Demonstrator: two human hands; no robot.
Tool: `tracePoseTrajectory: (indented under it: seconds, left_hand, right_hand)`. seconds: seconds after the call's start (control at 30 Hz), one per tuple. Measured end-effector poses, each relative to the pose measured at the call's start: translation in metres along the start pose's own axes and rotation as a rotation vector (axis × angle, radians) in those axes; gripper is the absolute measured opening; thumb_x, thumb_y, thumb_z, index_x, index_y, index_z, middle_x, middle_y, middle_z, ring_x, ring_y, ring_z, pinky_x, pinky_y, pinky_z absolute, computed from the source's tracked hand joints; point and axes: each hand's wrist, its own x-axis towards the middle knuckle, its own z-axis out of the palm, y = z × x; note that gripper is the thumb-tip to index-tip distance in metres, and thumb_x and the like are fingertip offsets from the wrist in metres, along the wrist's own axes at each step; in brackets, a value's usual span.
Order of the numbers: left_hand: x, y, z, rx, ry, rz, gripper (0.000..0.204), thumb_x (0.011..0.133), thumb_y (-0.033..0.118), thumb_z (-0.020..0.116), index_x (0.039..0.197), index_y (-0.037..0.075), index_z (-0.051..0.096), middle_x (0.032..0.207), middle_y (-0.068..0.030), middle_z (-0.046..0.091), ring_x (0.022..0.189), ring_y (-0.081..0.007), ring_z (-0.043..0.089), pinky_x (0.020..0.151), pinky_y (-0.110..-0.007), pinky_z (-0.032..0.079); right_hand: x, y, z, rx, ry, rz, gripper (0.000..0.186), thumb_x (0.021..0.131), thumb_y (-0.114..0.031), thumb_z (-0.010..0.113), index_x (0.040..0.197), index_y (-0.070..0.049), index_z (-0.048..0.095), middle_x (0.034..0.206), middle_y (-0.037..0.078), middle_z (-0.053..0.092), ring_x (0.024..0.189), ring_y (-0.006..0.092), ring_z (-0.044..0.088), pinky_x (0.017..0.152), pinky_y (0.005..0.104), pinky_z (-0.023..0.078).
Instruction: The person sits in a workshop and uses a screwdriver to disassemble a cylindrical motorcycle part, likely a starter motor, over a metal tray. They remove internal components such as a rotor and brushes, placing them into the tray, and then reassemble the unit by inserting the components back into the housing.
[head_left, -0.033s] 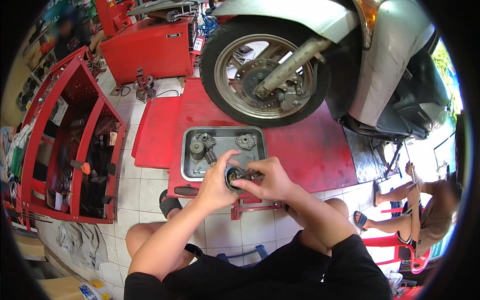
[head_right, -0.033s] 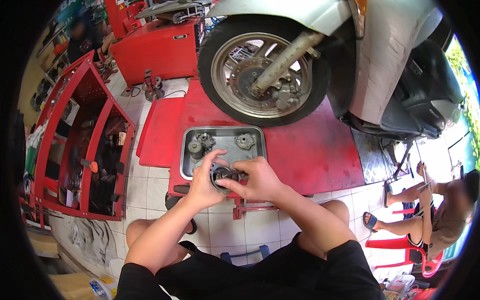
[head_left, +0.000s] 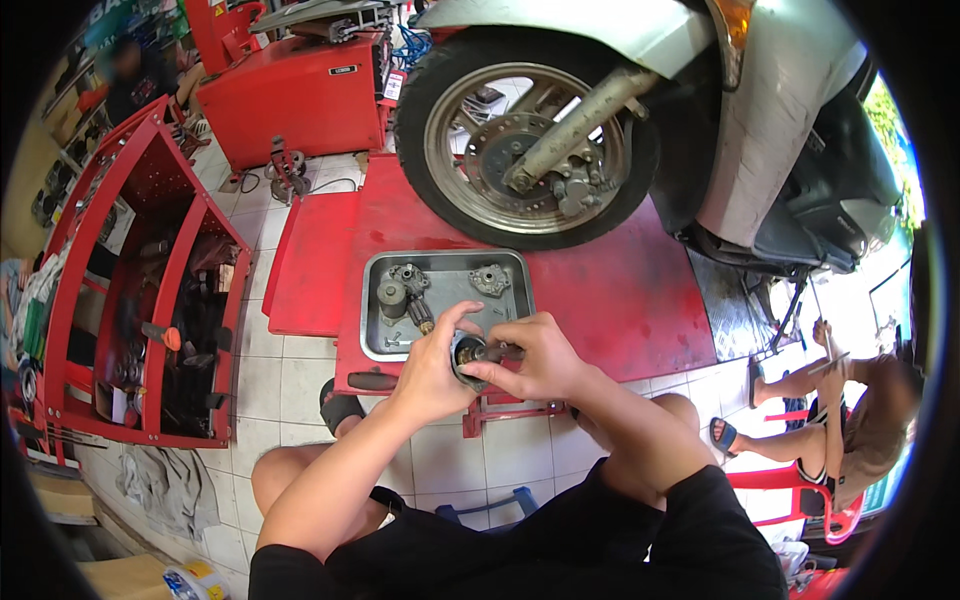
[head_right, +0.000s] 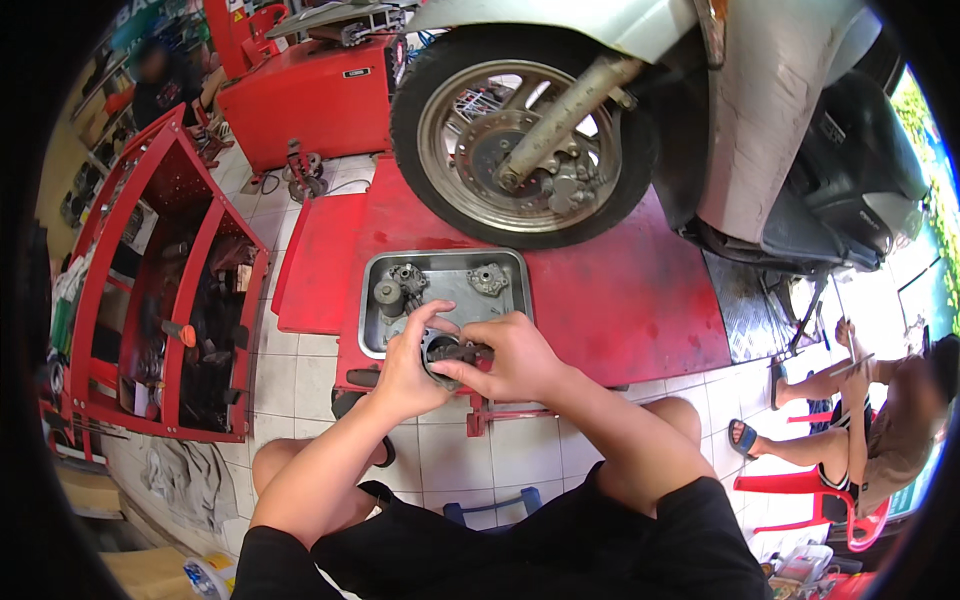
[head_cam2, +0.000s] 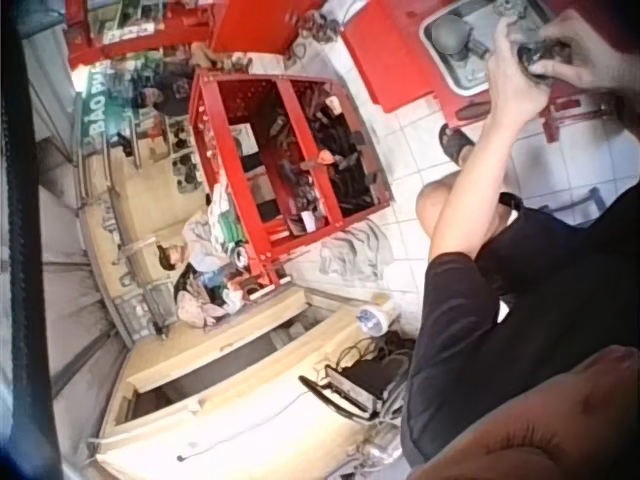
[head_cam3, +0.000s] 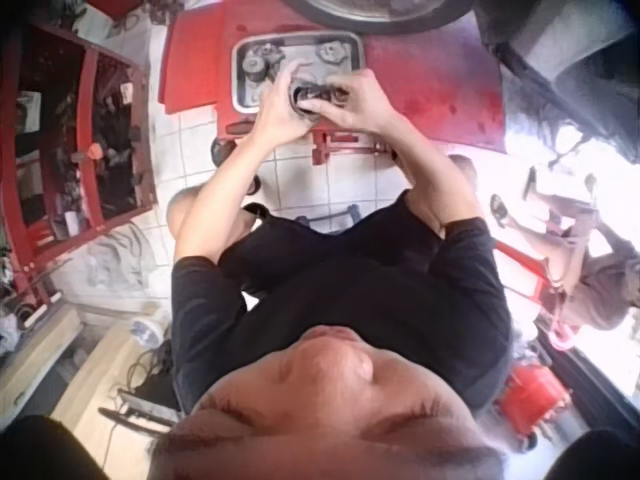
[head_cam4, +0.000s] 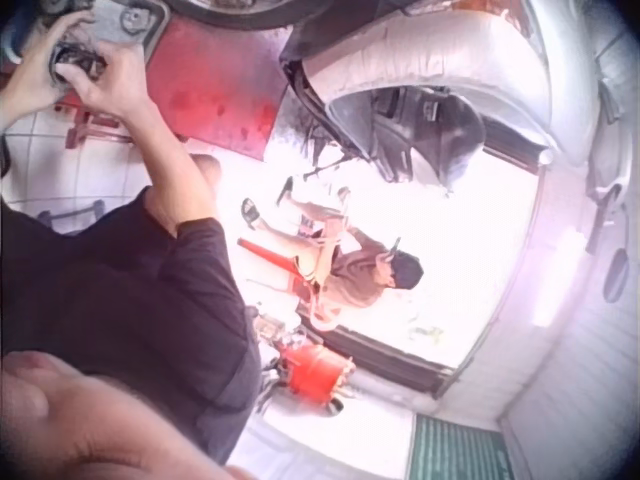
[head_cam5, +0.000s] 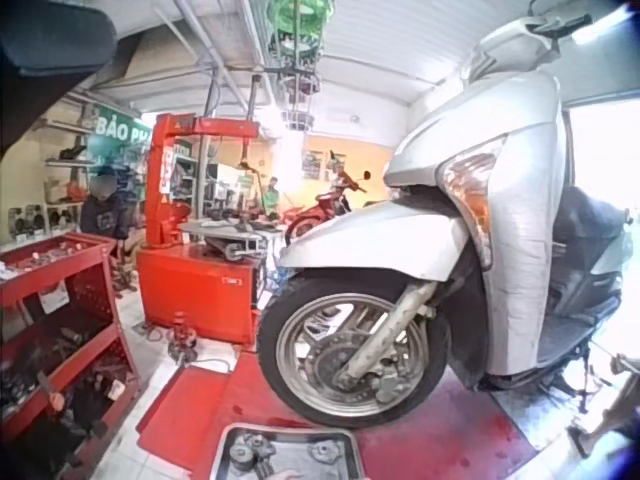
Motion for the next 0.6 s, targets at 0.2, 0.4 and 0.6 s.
tracePoseTrajectory:
  seconds: [0.2,0.4,0.6]
  left_hand:
    - [0.003,0.0,0.011,-0.029,-0.12,-0.004,0.089,0.064,-0.004,0.072,0.144,0.01,0.036,0.102,-0.0164,0.068,0.083,-0.0371,0.069,0.072,-0.038,0.054]
    - [0.006,-0.002,0.019,-0.029,-0.151,-0.031,0.097,0.064,-0.003,0.071,0.151,0.01,0.029,0.099,-0.0159,0.068,0.082,-0.0357,0.07,0.072,-0.038,0.054]
    - [0.007,-0.004,0.02,-0.026,-0.17,0.038,0.104,0.063,0.002,0.075,0.154,0.009,0.025,0.1,-0.0162,0.068,0.083,-0.0343,0.07,0.072,-0.038,0.054]
  right_hand:
    - [-0.015,0.018,0.0,-0.125,-0.075,0.012,0.033,0.08,-0.034,0.077,0.077,-0.003,0.066,0.061,0.012,0.061,0.054,0.0335,0.061,0.051,0.0427,0.047]
    - [-0.026,0.021,0.006,-0.152,-0.015,0.044,0.033,0.083,-0.034,0.073,0.074,-0.004,0.065,0.059,0.011,0.06,0.051,0.0329,0.06,0.048,0.0429,0.046]
    - [-0.027,0.018,0.0,-0.236,-0.036,-0.038,0.032,0.084,-0.034,0.072,0.072,-0.005,0.065,0.057,0.012,0.059,0.051,0.0331,0.06,0.047,0.0434,0.046]
